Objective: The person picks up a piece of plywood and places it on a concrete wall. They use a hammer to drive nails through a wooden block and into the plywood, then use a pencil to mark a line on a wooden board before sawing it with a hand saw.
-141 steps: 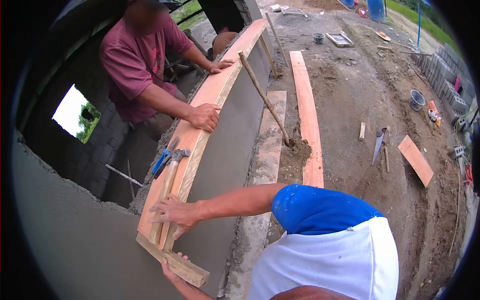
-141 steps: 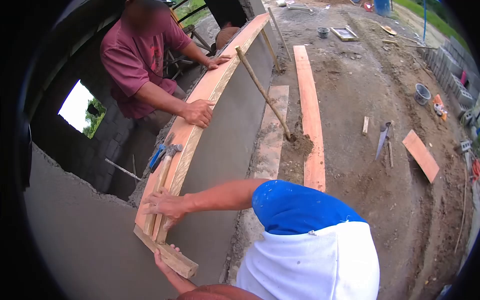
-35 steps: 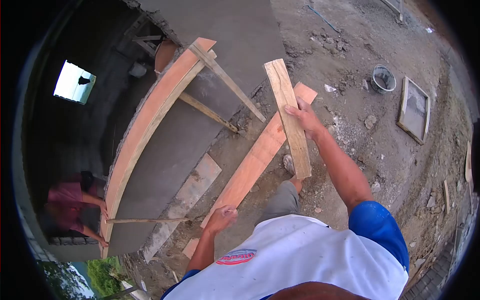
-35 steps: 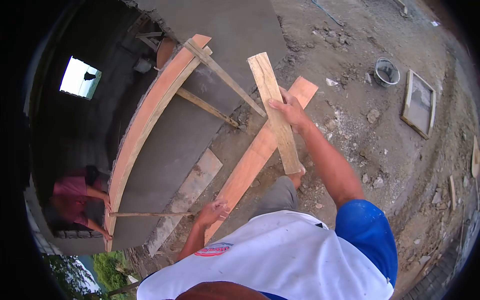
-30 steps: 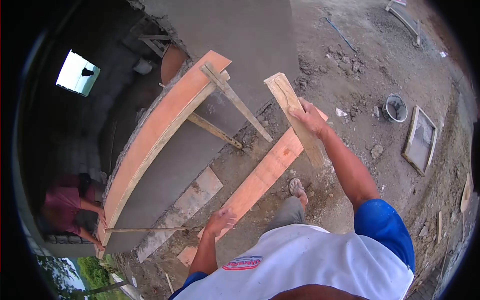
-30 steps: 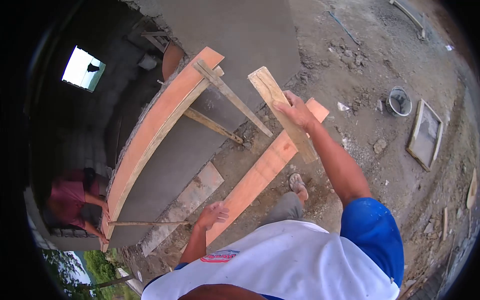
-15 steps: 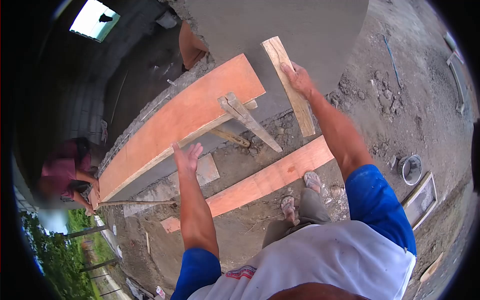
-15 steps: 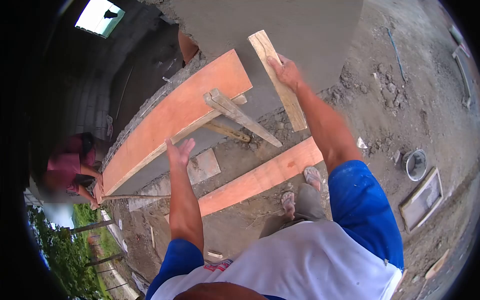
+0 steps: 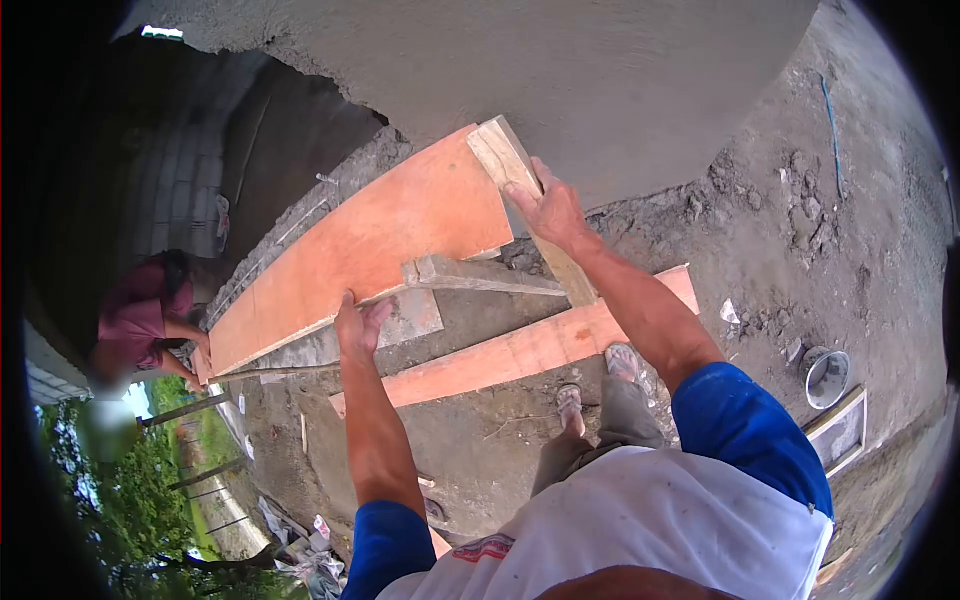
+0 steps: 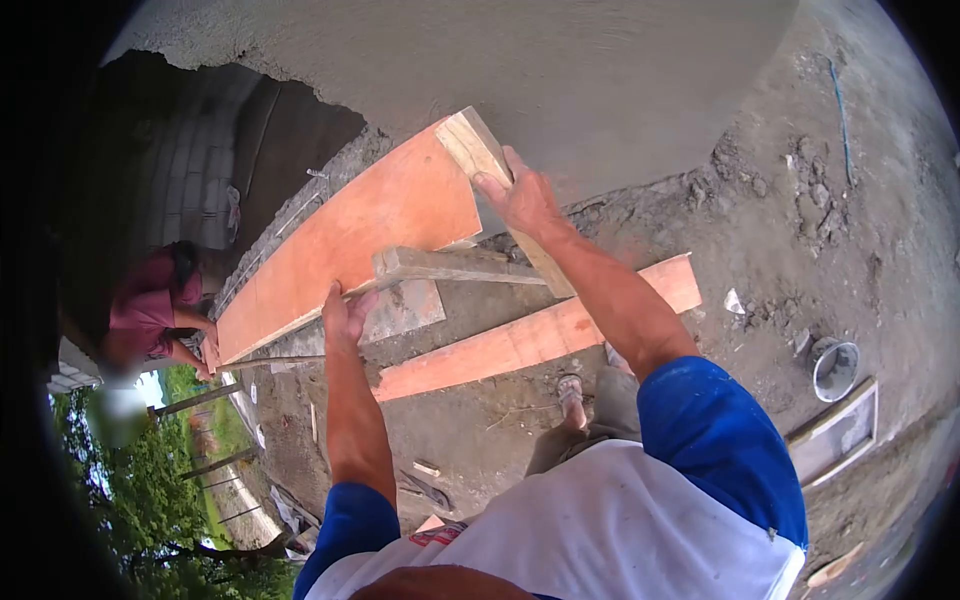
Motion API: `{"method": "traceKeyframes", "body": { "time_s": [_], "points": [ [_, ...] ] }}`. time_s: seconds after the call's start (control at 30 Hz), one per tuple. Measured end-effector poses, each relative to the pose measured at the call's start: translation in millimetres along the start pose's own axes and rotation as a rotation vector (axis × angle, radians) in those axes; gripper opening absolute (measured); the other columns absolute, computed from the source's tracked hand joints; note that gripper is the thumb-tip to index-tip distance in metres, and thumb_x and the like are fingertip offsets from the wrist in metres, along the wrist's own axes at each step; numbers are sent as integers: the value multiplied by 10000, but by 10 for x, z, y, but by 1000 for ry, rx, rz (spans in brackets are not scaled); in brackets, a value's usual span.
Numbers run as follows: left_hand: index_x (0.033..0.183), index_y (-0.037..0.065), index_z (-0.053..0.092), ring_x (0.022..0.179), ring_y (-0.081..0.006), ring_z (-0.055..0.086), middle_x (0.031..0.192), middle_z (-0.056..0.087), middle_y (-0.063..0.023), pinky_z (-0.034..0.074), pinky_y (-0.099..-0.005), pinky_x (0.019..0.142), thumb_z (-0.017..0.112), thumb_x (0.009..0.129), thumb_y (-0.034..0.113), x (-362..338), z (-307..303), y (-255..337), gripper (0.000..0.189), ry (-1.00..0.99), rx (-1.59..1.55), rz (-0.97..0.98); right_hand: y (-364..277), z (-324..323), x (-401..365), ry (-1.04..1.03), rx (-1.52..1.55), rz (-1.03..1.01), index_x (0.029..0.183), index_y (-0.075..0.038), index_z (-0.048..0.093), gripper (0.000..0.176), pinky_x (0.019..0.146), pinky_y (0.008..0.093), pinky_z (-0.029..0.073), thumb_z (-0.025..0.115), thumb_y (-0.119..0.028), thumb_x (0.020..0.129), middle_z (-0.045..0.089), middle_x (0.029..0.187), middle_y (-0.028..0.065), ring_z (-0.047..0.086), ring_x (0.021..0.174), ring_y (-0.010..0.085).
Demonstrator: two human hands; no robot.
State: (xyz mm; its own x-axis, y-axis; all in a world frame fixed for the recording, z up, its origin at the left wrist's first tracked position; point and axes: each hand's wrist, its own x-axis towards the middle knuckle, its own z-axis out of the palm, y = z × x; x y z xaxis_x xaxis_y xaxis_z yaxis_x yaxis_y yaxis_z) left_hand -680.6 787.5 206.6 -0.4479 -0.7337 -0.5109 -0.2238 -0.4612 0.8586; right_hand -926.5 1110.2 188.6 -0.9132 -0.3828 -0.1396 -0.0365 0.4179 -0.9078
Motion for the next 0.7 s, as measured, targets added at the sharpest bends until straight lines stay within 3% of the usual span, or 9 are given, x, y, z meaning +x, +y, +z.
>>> {"method": "traceKeyframes", "body": {
  "time_s": [0.03, 0.13, 0.17, 0.27, 0.37, 0.47, 0.57, 0.67, 0.7],
  "points": [
    [1427, -27, 205, 1145, -538, 542, 1345, 378, -402, 544, -559, 889, 419, 1039, 360, -7, 12, 26, 588, 6, -6, -15, 36, 141, -21, 54, 187, -47, 1406, 64, 428, 766, 982, 427, 467, 600, -484, 898, 620, 1185, 318, 604, 1152, 399],
    [1433, 5, 217, 1148, -525, 549, 1355, 374, -402, 535, -567, 898, 432, 1035, 378, -19, 90, 40, 586, 20, 0, -43, 128, 76, 45, -54, 349, -54, 1421, 30, 431, 754, 1002, 421, 454, 592, -493, 902, 611, 1216, 305, 582, 1188, 395],
    [1437, 16, 219, 1150, -519, 552, 1359, 372, -402, 531, -570, 901, 437, 1034, 386, -47, 67, 55, 589, 29, 8, -51, 310, 119, 129, 0, 235, -70, 1453, -44, 418, 728, 999, 417, 455, 585, -493, 904, 625, 1215, 274, 591, 1173, 388],
    [1453, 43, 227, 1159, -496, 557, 1368, 378, -391, 528, -565, 904, 449, 1028, 414, -143, 129, 12, 607, 89, 51, -90, 313, -289, 62, 79, 120, -62, 1509, -86, 320, 761, 993, 417, 459, 578, -478, 911, 626, 1222, 263, 593, 1170, 387],
    [1445, 21, 257, 1156, -485, 560, 1363, 397, -378, 525, -564, 909, 455, 1022, 437, -159, 164, -69, 625, 90, 14, -59, 137, -525, -1, 93, 291, 0, 1545, -97, 206, 805, 1011, 420, 445, 567, -454, 921, 605, 1247, 277, 572, 1196, 398],
    [1427, -6, 285, 1148, -482, 563, 1348, 419, -368, 529, -556, 908, 450, 1026, 420, -119, 259, -67, 608, 47, 13, -40, -167, -27, -112, -128, 50, 14, 1553, -99, 167, 800, 1007, 432, 450, 564, -414, 934, 609, 1248, 269, 587, 1177, 397],
    [1425, 25, 288, 1285, -495, 415, 1390, 365, -340, 468, -593, 984, 440, 1031, 405, -140, 378, 2, 568, 25, -91, -65, 109, 217, -51, -40, 300, -62, 1555, -126, 184, 775, 994, 444, 458, 565, -403, 939, 618, 1232, 268, 606, 1145, 399],
    [1410, 22, 315, 1273, -496, 423, 1395, 375, -309, 456, -612, 992, 442, 1031, 397, -198, 470, 53, 548, 93, -82, -65, 32, -248, -69, -99, 60, -110, 1557, -163, 192, 767, 1002, 441, 453, 567, -417, 938, 618, 1225, 281, 605, 1148, 398],
    [1406, 23, 321, 1267, -494, 430, 1394, 380, -301, 459, -616, 988, 441, 1032, 392, -160, 505, 81, 539, 87, -78, -58, 16, -398, -25, -37, 162, -84, 1558, -174, 193, 766, 1013, 439, 444, 568, -418, 936, 612, 1230, 285, 594, 1162, 400]
  ]
}}
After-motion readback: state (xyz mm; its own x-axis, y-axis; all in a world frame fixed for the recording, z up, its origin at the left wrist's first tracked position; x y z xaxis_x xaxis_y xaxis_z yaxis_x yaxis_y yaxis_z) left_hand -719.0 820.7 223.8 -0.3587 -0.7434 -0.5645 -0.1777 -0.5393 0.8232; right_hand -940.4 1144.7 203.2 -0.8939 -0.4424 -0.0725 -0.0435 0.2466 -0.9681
